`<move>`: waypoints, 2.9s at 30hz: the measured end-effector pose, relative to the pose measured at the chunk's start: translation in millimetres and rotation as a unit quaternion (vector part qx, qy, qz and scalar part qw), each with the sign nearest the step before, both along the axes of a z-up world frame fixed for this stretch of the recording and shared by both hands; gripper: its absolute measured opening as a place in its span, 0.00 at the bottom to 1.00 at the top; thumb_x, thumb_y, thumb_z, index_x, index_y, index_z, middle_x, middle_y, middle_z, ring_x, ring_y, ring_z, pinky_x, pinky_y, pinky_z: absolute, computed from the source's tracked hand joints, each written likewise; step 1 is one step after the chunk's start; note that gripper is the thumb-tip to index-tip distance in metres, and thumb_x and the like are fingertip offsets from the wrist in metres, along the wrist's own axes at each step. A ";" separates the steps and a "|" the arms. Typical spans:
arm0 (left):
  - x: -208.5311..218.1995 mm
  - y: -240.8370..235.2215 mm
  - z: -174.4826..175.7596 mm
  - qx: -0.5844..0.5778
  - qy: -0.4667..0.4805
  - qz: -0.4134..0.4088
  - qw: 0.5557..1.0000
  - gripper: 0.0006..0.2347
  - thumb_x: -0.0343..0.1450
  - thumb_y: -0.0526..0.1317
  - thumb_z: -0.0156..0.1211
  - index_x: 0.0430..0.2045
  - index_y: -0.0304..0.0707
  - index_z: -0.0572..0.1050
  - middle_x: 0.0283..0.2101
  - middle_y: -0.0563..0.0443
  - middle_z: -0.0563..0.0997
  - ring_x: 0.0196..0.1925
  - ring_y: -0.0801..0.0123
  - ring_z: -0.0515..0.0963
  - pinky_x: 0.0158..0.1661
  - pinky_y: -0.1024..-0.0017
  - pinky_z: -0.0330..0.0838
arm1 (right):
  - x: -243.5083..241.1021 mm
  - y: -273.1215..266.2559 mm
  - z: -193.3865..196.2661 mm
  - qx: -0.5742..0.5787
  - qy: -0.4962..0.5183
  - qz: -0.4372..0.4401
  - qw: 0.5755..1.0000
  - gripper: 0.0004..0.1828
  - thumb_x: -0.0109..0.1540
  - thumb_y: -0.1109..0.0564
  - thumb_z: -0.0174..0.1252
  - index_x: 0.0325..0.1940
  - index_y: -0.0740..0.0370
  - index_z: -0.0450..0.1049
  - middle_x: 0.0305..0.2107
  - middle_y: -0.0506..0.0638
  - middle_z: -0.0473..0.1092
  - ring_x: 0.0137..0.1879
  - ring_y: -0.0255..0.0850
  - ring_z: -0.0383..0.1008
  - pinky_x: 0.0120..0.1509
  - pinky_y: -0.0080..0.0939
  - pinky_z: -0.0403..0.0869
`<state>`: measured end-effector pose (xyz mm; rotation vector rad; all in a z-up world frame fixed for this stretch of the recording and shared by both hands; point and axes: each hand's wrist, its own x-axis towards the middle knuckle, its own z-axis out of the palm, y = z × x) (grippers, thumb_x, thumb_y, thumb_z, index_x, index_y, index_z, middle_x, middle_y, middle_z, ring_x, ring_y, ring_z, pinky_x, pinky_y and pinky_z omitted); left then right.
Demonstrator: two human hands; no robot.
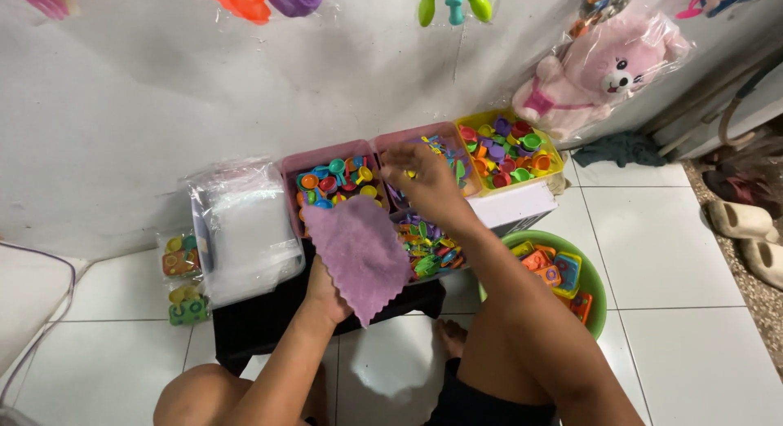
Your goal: The person sits on the floor and wipes various small plastic toys, including a red toy, a green fork, and a yellow spoon, using a white and purple cloth. The cleaned toys are placed into a pink container filled with other colorful plastic items.
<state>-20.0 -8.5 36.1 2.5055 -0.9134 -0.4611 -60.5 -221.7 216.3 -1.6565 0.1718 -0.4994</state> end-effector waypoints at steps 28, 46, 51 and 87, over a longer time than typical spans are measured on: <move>2.8 51.0 18.9 -0.289 0.264 0.200 0.898 0.15 0.72 0.43 0.51 0.48 0.35 0.74 0.49 0.40 0.77 0.54 0.52 0.77 0.50 0.58 0.75 | 25.5 -244.0 -170.5 -0.457 0.283 -0.157 0.828 0.08 0.59 0.54 0.58 0.34 0.57 0.81 0.31 0.58 0.75 0.43 0.62 0.79 0.50 0.60 0.77; -15.7 112.9 47.5 -0.450 0.395 0.293 0.745 0.15 0.72 0.44 0.52 0.49 0.37 0.75 0.49 0.41 0.79 0.55 0.53 0.78 0.53 0.58 0.74 | -15.8 -281.1 -172.5 -0.393 0.300 -0.284 0.822 0.09 0.59 0.50 0.60 0.41 0.49 0.82 0.36 0.55 0.76 0.49 0.60 0.79 0.55 0.58 0.77; -13.9 120.1 53.2 -0.493 0.437 0.321 0.680 0.15 0.72 0.44 0.52 0.49 0.38 0.76 0.50 0.42 0.79 0.55 0.53 0.78 0.54 0.58 0.74 | -14.7 -241.0 -145.6 -0.438 0.256 -0.168 0.845 0.19 0.59 0.57 0.62 0.55 0.55 0.81 0.45 0.60 0.78 0.54 0.63 0.77 0.61 0.63 0.75; -11.0 13.5 180.8 -0.567 0.269 0.387 0.676 0.03 0.62 0.27 0.53 0.22 0.35 0.68 0.25 0.57 0.67 0.30 0.74 0.67 0.29 0.72 0.64 | -9.1 88.7 28.2 -0.363 -0.177 0.064 0.913 0.18 0.63 0.66 0.64 0.57 0.67 0.75 0.41 0.56 0.72 0.41 0.51 0.79 0.44 0.53 0.81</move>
